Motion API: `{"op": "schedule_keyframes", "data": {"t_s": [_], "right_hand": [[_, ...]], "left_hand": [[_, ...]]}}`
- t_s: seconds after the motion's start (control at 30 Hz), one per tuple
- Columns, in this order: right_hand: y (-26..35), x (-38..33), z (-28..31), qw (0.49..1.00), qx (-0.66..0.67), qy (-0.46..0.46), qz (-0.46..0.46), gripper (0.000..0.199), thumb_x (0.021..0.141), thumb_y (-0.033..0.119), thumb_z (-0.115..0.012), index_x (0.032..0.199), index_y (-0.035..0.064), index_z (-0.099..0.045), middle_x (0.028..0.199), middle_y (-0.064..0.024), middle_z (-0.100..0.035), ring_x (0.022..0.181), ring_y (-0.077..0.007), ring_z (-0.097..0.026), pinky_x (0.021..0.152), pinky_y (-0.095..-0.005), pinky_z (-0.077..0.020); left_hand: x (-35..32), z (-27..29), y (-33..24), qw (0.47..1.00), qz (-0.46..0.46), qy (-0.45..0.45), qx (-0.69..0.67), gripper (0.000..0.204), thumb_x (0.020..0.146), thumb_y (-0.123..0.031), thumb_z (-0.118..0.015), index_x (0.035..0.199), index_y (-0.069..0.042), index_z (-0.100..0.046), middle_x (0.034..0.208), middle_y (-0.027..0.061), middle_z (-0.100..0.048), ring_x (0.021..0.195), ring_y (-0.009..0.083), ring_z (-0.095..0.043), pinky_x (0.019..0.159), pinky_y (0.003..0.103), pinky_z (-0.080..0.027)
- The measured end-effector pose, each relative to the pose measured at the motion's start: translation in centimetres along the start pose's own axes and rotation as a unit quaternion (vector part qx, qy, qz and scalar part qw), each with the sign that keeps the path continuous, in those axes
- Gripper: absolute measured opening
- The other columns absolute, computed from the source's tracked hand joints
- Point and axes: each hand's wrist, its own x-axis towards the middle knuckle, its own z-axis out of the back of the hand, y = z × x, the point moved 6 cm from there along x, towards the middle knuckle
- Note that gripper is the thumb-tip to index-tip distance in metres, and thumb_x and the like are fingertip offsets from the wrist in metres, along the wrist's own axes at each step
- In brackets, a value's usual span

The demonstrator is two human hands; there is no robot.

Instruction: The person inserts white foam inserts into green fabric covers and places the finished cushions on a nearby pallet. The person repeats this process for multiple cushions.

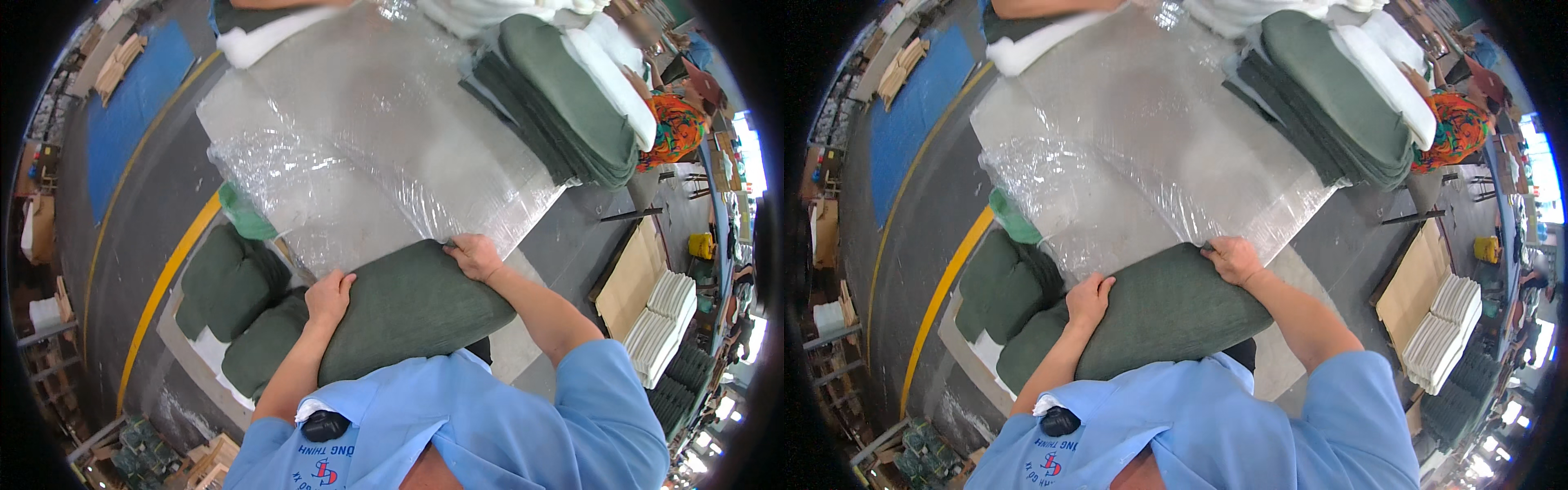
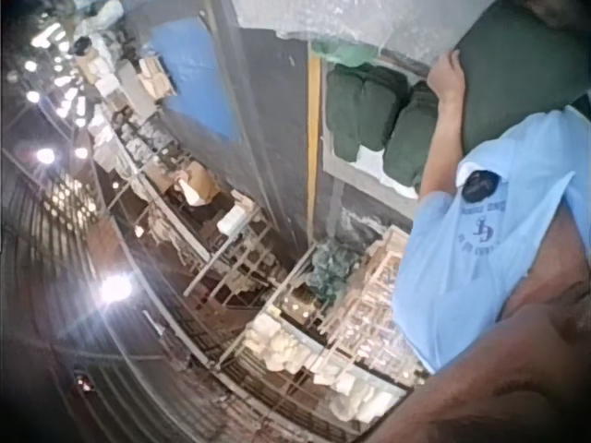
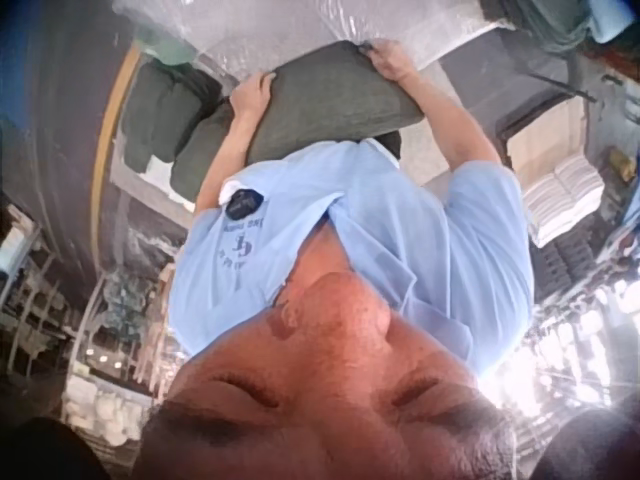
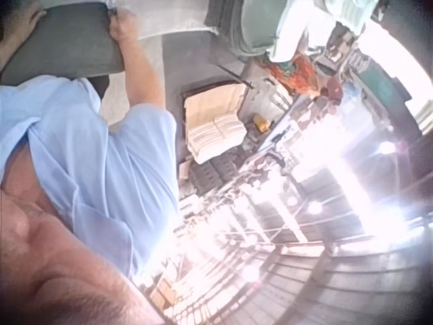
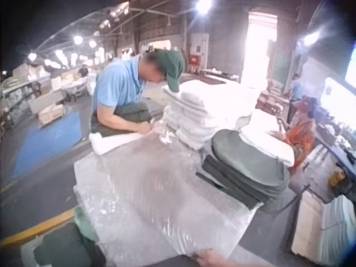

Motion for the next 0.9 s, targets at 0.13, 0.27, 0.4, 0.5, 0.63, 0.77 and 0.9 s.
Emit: {"op": "schedule_keyframes", "data": {"t_s": [0.13, 0.27, 0.4, 0.5, 0.63, 0.77, 0.9], "right_hand": [[-1.3, -0.9, 1.9, 0.997, 0.048, -0.026, -0.054, 0.040, 0.103, 0.043, -0.062, 0.106, 0.0046, -0.074, 0.102, -0.0215, -0.073, 0.097, -0.0374, -0.070, 0.086, -0.0458, -0.0528], [-5.5, -8.2, 4.1, 0.898, 0.318, -0.147, -0.266, 0.050, 0.107, 0.054, -0.053, 0.132, 0.0134, -0.069, 0.126, -0.0126, -0.071, 0.109, -0.0277, -0.069, 0.096, -0.0468, -0.0520], [0.8, -15.6, 3.0, 0.648, 0.661, -0.109, -0.361, 0.064, 0.107, 0.060, -0.051, 0.149, 0.0120, -0.056, 0.141, -0.0145, -0.064, 0.130, -0.0270, -0.061, 0.112, -0.0521, -0.0459], [3.0, -14.9, 3.9, 0.559, 0.763, -0.173, -0.275, 0.066, 0.107, 0.057, -0.054, 0.147, 0.0043, -0.055, 0.143, -0.0163, -0.064, 0.135, -0.0294, -0.058, 0.117, -0.0504, -0.0429], [5.0, -10.9, 9.3, 0.533, 0.777, -0.288, -0.170, 0.060, 0.104, 0.041, -0.067, 0.147, 0.0013, -0.053, 0.146, -0.0149, -0.062, 0.136, -0.0315, -0.057, 0.118, -0.0477, -0.0431], [12.7, -9.9, 10.1, 0.623, 0.723, -0.278, -0.109, 0.063, 0.095, 0.017, -0.078, 0.150, 0.0038, -0.049, 0.140, -0.0155, -0.064, 0.128, -0.0320, -0.062, 0.112, -0.0490, -0.0488], [13.8, -11.3, 13.3, 0.755, 0.606, -0.245, -0.045, 0.069, 0.082, -0.002, -0.080, 0.144, -0.0013, -0.050, 0.131, -0.0187, -0.068, 0.116, -0.0305, -0.069, 0.102, -0.0452, -0.0549]], "left_hand": [[-1.0, 3.4, 1.8, 0.998, 0.063, 0.011, -0.023, 0.039, 0.095, -0.044, -0.073, 0.102, -0.006, -0.065, 0.098, 0.0177, -0.072, 0.094, 0.0382, -0.070, 0.076, 0.049, -0.053], [-6.8, 3.3, 7.8, 0.947, 0.222, 0.172, -0.156, 0.065, 0.095, -0.053, -0.075, 0.130, 0.001, -0.064, 0.126, 0.0227, -0.068, 0.114, 0.0336, -0.068, 0.094, 0.041, -0.054], [-11.4, 1.7, 7.1, 0.748, 0.371, 0.257, -0.486, 0.078, 0.097, -0.052, -0.075, 0.142, 0.009, -0.056, 0.133, 0.0190, -0.066, 0.120, 0.0249, -0.065, 0.100, 0.035, -0.053], [-9.5, 4.2, 4.5, 0.791, 0.296, 0.181, -0.503, 0.082, 0.096, -0.047, -0.078, 0.149, 0.009, -0.050, 0.135, 0.0200, -0.065, 0.120, 0.0238, -0.065, 0.101, 0.036, -0.053], [-5.2, 7.6, -4.4, 0.767, 0.143, -0.018, -0.625, 0.084, 0.093, -0.029, -0.085, 0.155, 0.000, -0.036, 0.134, 0.0182, -0.061, 0.121, 0.0265, -0.061, 0.104, 0.038, -0.051], [-6.4, 6.5, -10.2, 0.774, -0.019, -0.071, -0.629, 0.086, 0.094, -0.006, -0.079, 0.158, -0.008, -0.023, 0.151, 0.0175, -0.044, 0.127, 0.0279, -0.056, 0.112, 0.045, -0.046], [-8.0, 2.9, -5.4, 0.747, 0.069, 0.225, -0.622, 0.061, 0.107, -0.039, -0.062, 0.156, -0.012, -0.039, 0.144, 0.0153, -0.058, 0.123, 0.0281, -0.063, 0.105, 0.046, -0.051]]}}
